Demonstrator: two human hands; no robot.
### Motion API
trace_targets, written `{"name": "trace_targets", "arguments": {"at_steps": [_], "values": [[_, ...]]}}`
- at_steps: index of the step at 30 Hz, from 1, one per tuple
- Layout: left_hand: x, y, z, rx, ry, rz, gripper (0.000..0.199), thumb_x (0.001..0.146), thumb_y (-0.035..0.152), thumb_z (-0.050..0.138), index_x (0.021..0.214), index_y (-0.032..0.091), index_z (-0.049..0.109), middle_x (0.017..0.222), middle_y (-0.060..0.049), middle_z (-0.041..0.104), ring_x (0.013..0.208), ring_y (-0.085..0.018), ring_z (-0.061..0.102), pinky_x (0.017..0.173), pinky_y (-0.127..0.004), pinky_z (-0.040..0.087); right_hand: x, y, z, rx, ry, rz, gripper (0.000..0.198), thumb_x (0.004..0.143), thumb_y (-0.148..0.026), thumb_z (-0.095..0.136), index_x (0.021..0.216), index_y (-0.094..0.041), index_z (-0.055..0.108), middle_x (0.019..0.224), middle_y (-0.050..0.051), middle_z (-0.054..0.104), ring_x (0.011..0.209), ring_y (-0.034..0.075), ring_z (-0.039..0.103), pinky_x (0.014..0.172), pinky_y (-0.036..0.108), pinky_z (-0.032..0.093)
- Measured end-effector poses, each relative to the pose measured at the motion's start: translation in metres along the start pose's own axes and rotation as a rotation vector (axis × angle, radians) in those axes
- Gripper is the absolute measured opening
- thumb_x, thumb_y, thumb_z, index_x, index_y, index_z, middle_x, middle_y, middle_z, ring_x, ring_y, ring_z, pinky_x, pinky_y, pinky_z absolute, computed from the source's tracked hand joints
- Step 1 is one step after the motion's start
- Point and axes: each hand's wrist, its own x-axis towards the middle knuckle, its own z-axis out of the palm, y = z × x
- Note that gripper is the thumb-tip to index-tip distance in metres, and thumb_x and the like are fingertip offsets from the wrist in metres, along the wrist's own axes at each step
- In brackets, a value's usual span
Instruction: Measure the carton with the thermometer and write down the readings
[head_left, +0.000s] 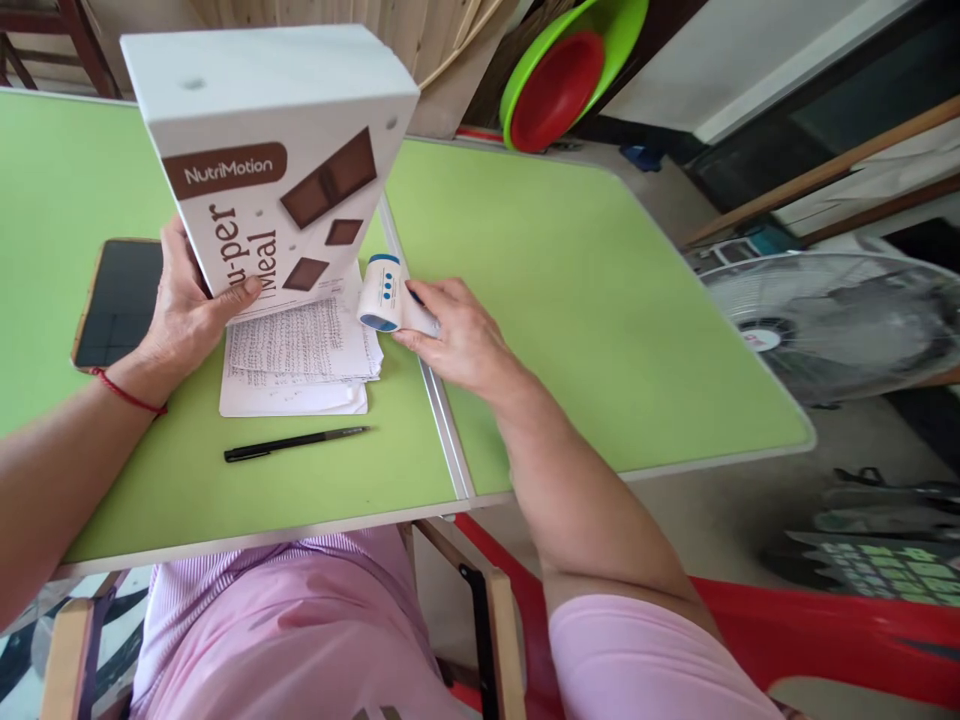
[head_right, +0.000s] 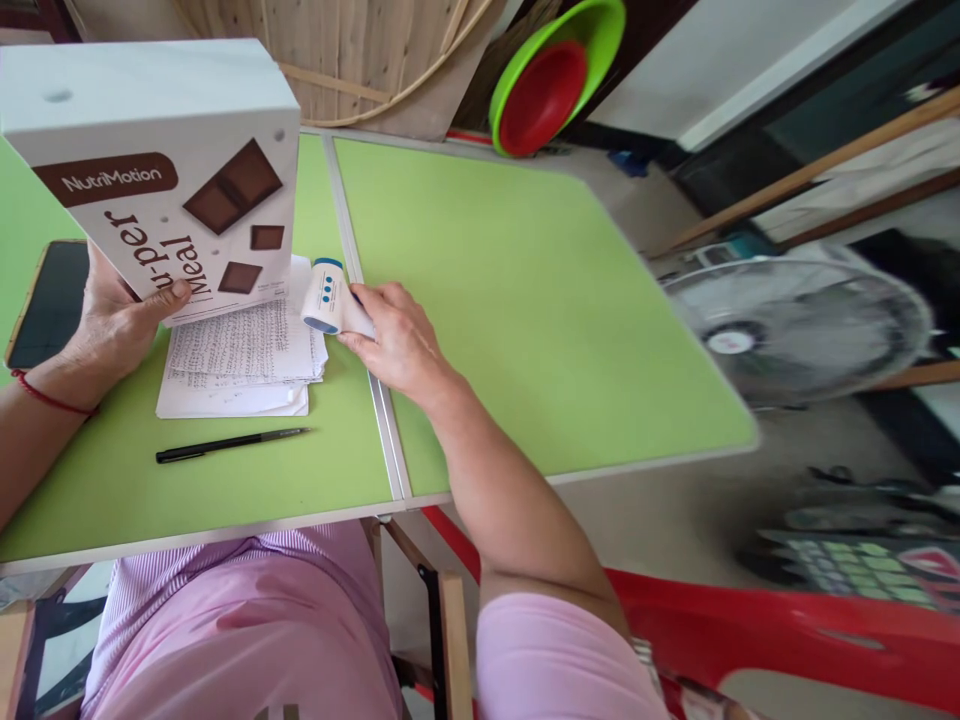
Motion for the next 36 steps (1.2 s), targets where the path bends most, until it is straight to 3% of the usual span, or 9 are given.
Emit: {"name": "trace_targets", "arguments": {"at_steps": [7,12,14,17,20,24,27,30,36], "values": [[0.001,0.001,0.000,0.062,-0.027,-0.019,0.077,0.078,0.052,0.082,0.131,0.020,0.036,0.128,-0.005,0.054,0.123,-0.030,0.050,0.105,-0.057,0.042,0.001,0.005,0.004,-0.116,-0.020,-0.001,0.050,0.083,-0.043,0.067,0.126,-0.019,0.061,0.110,0.015,0.062,0.098,0.032,0.056,0.090,0.056,0.047],[0.002,0.003,0.000,0.109,-0.053,0.046,0.054,0.084,0.046,0.076,0.122,0.022,0.045,0.129,-0.007,0.055,0.121,-0.031,0.052,0.105,-0.055,0.043,0.000,-0.008,-0.003,-0.124,0.074,-0.069,0.049,0.084,-0.031,0.065,0.130,-0.016,0.059,0.118,0.017,0.057,0.111,0.035,0.053,0.098,0.058,0.044],[0.002,0.002,0.000,0.159,-0.039,0.054,0.053,0.084,0.045,0.077,0.121,0.022,0.046,0.132,-0.007,0.053,0.127,-0.033,0.047,0.109,-0.056,0.039,-0.003,-0.024,-0.008,-0.055,0.092,-0.178,0.037,0.086,-0.026,0.063,0.122,-0.018,0.064,0.112,0.014,0.060,0.106,0.030,0.057,0.095,0.052,0.046],[0.002,0.002,0.000,0.221,-0.019,0.022,0.071,0.078,0.044,0.082,0.130,0.019,0.039,0.138,-0.008,0.047,0.131,-0.034,0.042,0.110,-0.059,0.035,-0.011,-0.051,-0.013,0.185,-0.091,-0.433,0.014,0.093,-0.030,0.060,0.095,-0.021,0.071,0.081,0.003,0.064,0.076,0.016,0.060,0.080,0.038,0.050],[0.002,0.002,0.002,0.263,0.015,0.015,0.083,0.074,0.042,0.085,0.135,0.019,0.033,0.142,-0.010,0.041,0.132,-0.035,0.040,0.111,-0.062,0.033,-0.019,-0.071,-0.012,0.257,-0.277,-0.639,0.024,0.087,-0.041,0.068,0.092,-0.018,0.072,0.075,0.001,0.065,0.071,0.014,0.058,0.075,0.032,0.046],[0.003,0.001,0.003,0.318,0.044,0.034,0.088,0.068,0.042,0.089,0.133,0.020,0.034,0.143,-0.011,0.038,0.134,-0.035,0.038,0.113,-0.064,0.031,-0.024,-0.079,-0.009,0.156,-0.331,-0.756,0.024,0.091,-0.036,0.065,0.090,-0.013,0.071,0.070,0.001,0.062,0.066,0.012,0.056,0.069,0.030,0.042],[0.003,0.000,0.003,0.332,0.041,0.052,0.090,0.065,0.041,0.089,0.134,0.022,0.034,0.143,-0.011,0.036,0.135,-0.036,0.036,0.113,-0.065,0.032,-0.023,-0.077,-0.008,0.129,-0.296,-0.759,0.016,0.093,-0.021,0.060,0.082,-0.013,0.068,0.066,0.000,0.061,0.062,0.011,0.054,0.065,0.028,0.042],[0.003,0.001,0.002,0.361,0.049,0.030,0.093,0.064,0.037,0.088,0.136,0.023,0.031,0.142,-0.012,0.036,0.136,-0.038,0.035,0.115,-0.066,0.030,-0.019,-0.072,-0.007,0.239,-0.242,-0.687,0.010,0.088,-0.016,0.061,0.078,-0.015,0.063,0.061,-0.003,0.058,0.055,0.008,0.051,0.057,0.025,0.041],[0.002,0.001,0.003,0.301,0.036,-0.089,0.089,0.068,0.041,0.084,0.133,0.021,0.026,0.137,-0.015,0.038,0.136,-0.039,0.036,0.117,-0.066,0.029,-0.013,-0.068,-0.009,0.638,0.069,-0.260,0.007,0.077,-0.014,0.061,0.077,-0.020,0.057,0.063,-0.004,0.057,0.055,0.008,0.051,0.051,0.022,0.043]]}}
